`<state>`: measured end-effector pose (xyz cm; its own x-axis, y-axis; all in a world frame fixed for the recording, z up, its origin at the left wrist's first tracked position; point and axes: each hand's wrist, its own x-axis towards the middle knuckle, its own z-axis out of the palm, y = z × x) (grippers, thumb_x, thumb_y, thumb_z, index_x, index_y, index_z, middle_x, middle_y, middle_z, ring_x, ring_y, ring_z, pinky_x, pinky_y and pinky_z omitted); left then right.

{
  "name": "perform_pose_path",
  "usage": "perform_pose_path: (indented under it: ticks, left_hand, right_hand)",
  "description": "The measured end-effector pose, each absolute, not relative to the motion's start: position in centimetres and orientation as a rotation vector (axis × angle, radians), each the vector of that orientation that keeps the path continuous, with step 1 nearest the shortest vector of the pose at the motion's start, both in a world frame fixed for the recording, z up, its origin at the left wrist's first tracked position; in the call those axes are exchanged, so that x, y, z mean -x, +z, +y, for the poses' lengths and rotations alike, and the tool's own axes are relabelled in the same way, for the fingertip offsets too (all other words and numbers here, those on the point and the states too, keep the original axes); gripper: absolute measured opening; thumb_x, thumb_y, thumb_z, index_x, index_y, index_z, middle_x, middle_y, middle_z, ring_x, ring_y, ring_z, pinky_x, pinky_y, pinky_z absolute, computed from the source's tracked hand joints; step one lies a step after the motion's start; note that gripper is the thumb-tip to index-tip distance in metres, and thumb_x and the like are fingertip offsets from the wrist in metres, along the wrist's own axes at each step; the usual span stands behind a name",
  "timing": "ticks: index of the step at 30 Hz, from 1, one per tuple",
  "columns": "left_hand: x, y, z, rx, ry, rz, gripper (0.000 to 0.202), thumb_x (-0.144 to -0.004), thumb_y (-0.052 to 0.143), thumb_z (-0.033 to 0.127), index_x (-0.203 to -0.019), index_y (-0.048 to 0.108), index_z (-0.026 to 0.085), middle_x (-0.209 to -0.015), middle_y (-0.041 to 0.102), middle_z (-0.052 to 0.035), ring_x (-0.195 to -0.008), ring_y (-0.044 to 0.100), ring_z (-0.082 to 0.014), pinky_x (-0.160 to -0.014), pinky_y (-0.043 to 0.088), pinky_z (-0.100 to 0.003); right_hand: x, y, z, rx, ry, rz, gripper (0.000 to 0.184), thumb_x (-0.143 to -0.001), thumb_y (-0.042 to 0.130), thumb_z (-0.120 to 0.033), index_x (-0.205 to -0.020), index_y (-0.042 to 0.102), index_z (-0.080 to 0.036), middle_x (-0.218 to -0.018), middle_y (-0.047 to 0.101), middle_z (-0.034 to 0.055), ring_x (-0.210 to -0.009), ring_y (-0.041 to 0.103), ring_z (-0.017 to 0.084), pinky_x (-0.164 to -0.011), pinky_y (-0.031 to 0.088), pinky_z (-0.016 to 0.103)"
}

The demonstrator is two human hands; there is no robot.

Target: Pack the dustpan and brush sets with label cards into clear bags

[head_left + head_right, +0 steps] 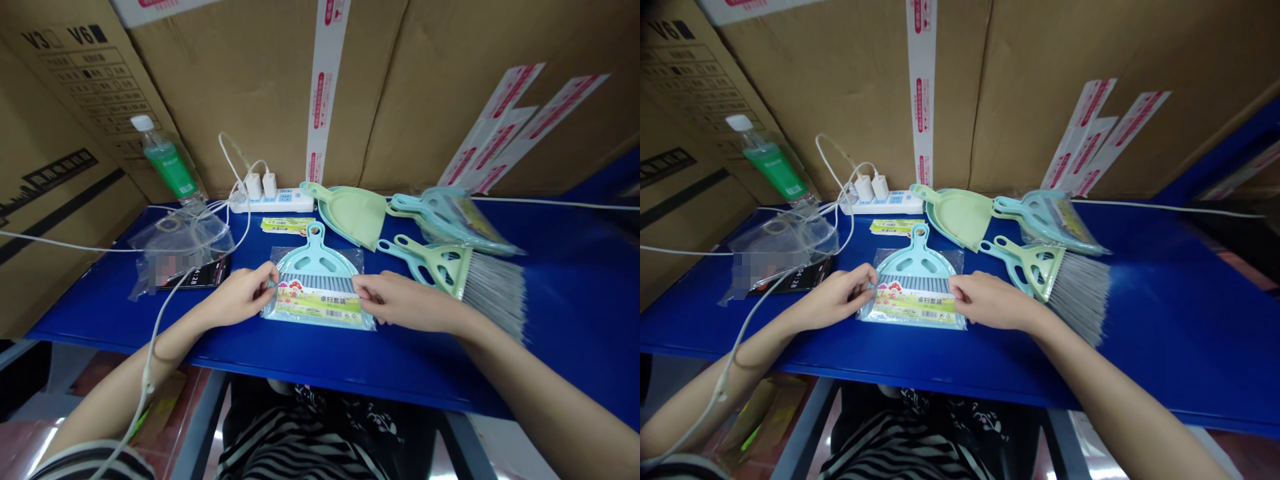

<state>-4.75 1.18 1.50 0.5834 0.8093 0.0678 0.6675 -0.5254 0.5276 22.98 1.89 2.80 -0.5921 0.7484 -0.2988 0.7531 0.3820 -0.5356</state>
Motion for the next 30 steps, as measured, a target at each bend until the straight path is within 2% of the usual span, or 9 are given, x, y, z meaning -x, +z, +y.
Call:
perform_pose_path:
  ticks: [5, 11, 17, 24, 30]
  left_hand:
    - [4.68, 1.74, 1.16, -2.355, 0.409, 1.157, 0.006, -0.087, 0.039, 0.019, -0.081, 0.041, 0.022, -0.054, 0.04, 0.0094, -0.047, 0.039, -0.0087, -0.051, 0.029, -0.02]
    - [4.62, 1.97, 1.11, -2.349, 0.419, 1.159, 0.011, -0.087, 0.038, 0.019, -0.077, 0.04, 0.021, -0.055, 0.038, 0.0087, -0.047, 0.037, -0.0085, -0.051, 0.028, -0.021]
    - [4.71, 1.63, 1.29, -2.356, 0.392, 1.202, 0.003, -0.086, 0.038, 0.021, -0.085, 0.041, 0.022, -0.053, 0.041, 0.0093, -0.046, 0.041, -0.0102, -0.05, 0.029, -0.022]
    - [4.63, 1.79, 1.15, -2.359, 0.355, 1.21, 0.008, -0.088, 0.038, 0.024, -0.092, 0.043, 0.021, -0.053, 0.042, 0.0094, -0.046, 0.044, -0.011, -0.05, 0.03, -0.022]
    - [4.75, 1.56, 1.17, -2.376, 0.345, 1.21, 0.01, -0.085, 0.039, 0.019, -0.094, 0.044, 0.021, -0.053, 0.042, 0.0097, -0.047, 0.044, -0.0109, -0.051, 0.03, -0.022]
  right_hand:
    - [-23.28, 2.87, 1.95, -1.365, -1.214, 2.546, 0.025, -0.08, 0.043, -0.01, -0.065, 0.028, -0.024, -0.048, 0.047, -0.0072, -0.049, 0.053, 0.011, -0.051, 0.033, 0.023]
    - [-23.29, 2.87, 1.98, -1.346, -1.238, 2.582, 0.024, -0.081, 0.042, -0.011, -0.065, 0.029, -0.024, -0.047, 0.049, -0.0072, -0.047, 0.055, 0.011, -0.05, 0.034, 0.024]
    - [-23.15, 2.71, 1.94, -1.4, -1.211, 2.54, 0.023, -0.082, 0.043, -0.015, -0.065, 0.03, -0.024, -0.047, 0.048, -0.0067, -0.049, 0.055, 0.012, -0.051, 0.033, 0.025]
    - [-23.55, 2.67, 1.9, -1.361, -1.177, 2.546, 0.022, -0.087, 0.04, -0.025, -0.067, 0.031, -0.024, -0.054, 0.051, -0.0042, -0.053, 0.054, 0.012, -0.05, 0.032, 0.026]
    - [-23.56, 2.77, 1.81, -1.366, -1.175, 2.545, 0.02, -0.083, 0.042, -0.02, -0.068, 0.031, -0.024, -0.051, 0.048, -0.0054, -0.052, 0.054, 0.012, -0.05, 0.033, 0.025]
